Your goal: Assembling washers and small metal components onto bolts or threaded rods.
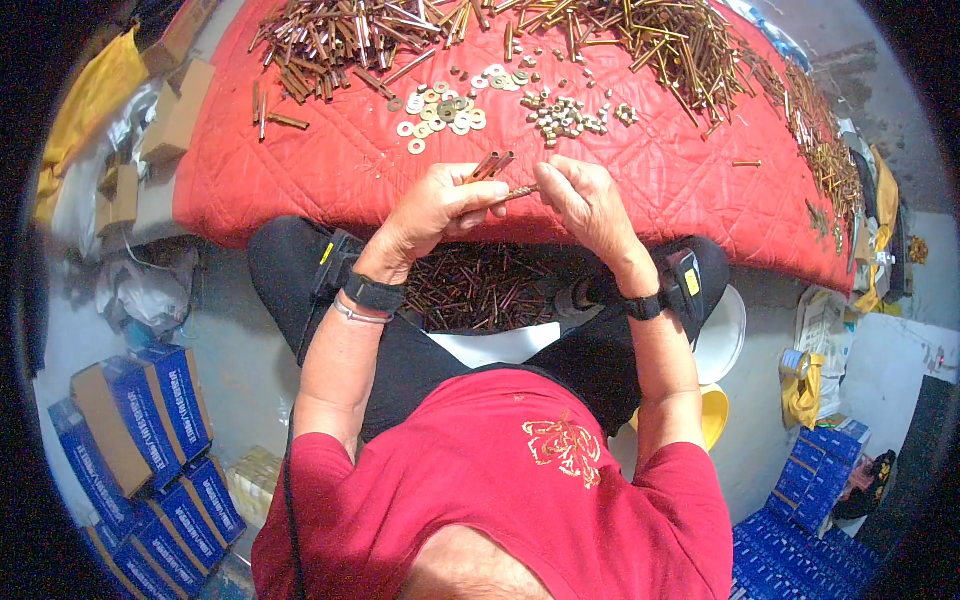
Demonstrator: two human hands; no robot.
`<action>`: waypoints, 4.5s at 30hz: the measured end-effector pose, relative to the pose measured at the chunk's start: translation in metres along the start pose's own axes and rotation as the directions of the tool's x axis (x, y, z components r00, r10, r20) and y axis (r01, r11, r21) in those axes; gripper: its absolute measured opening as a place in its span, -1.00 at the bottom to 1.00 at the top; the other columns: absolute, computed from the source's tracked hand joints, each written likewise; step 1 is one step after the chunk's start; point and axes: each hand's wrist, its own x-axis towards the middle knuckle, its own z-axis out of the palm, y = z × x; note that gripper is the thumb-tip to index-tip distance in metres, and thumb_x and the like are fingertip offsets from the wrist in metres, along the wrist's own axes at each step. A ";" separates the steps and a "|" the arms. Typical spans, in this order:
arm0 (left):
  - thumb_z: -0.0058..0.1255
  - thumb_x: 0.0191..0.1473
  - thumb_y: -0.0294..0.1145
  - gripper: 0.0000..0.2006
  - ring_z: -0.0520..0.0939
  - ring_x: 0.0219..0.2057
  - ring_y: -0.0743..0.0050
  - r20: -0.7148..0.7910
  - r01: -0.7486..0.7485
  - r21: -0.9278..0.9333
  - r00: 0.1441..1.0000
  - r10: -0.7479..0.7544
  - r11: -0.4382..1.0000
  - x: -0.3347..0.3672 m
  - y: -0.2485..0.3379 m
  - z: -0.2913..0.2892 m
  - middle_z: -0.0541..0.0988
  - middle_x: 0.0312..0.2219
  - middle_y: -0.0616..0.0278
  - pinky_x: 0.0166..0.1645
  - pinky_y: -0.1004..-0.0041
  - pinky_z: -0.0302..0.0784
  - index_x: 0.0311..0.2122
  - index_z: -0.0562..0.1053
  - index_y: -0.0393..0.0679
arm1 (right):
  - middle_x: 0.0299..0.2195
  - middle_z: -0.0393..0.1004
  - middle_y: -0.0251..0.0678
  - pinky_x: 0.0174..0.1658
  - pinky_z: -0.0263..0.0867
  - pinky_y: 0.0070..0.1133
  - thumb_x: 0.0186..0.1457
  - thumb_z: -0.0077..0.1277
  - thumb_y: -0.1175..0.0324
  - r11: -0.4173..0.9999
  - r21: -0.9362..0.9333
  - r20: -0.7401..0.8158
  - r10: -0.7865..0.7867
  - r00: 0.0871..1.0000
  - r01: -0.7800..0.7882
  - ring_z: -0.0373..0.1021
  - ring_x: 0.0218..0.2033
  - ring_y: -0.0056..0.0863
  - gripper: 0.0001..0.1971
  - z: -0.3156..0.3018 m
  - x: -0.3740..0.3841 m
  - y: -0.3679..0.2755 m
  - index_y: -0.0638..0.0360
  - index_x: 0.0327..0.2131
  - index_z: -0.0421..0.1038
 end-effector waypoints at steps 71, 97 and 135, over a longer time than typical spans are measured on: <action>-0.04 0.06 -0.24 -0.77 0.14 -0.81 0.85 0.042 0.130 -0.346 0.992 -0.123 0.929 0.014 -0.012 -0.002 0.23 -0.78 0.56 -0.73 0.74 -0.02 -0.49 0.41 -0.18 | -0.43 0.36 -0.46 -0.36 0.26 -0.63 0.06 -0.09 0.50 0.890 0.455 -0.199 0.064 0.978 0.034 0.28 -0.45 -0.60 -0.69 0.025 0.013 -0.003 0.19 -0.07 0.32; -0.14 0.14 -0.25 -0.70 0.60 -0.44 0.41 0.040 0.261 0.170 0.962 -0.272 0.950 0.017 -0.007 -0.002 0.56 -0.41 0.07 -0.34 0.52 0.53 -0.24 0.41 -0.35 | -0.29 0.40 -0.20 -0.28 0.32 -0.24 -0.03 -0.19 0.47 0.399 -0.733 -0.646 -0.155 0.748 -0.550 0.35 -0.21 -0.20 -0.83 -0.203 -0.024 0.221 0.11 -0.31 0.35; 0.01 0.08 -0.25 -0.78 0.41 -0.58 0.69 -0.662 -0.440 -0.355 0.741 0.111 0.825 0.030 -0.031 -0.030 0.48 -0.56 0.38 -0.46 0.65 0.35 -0.33 0.47 -0.23 | -0.45 0.45 -0.19 -0.30 0.31 -0.49 -0.03 0.01 0.44 0.982 -0.187 -0.167 -0.060 0.984 0.028 0.42 -0.38 -0.38 -0.86 0.018 0.034 0.014 0.22 -0.33 0.41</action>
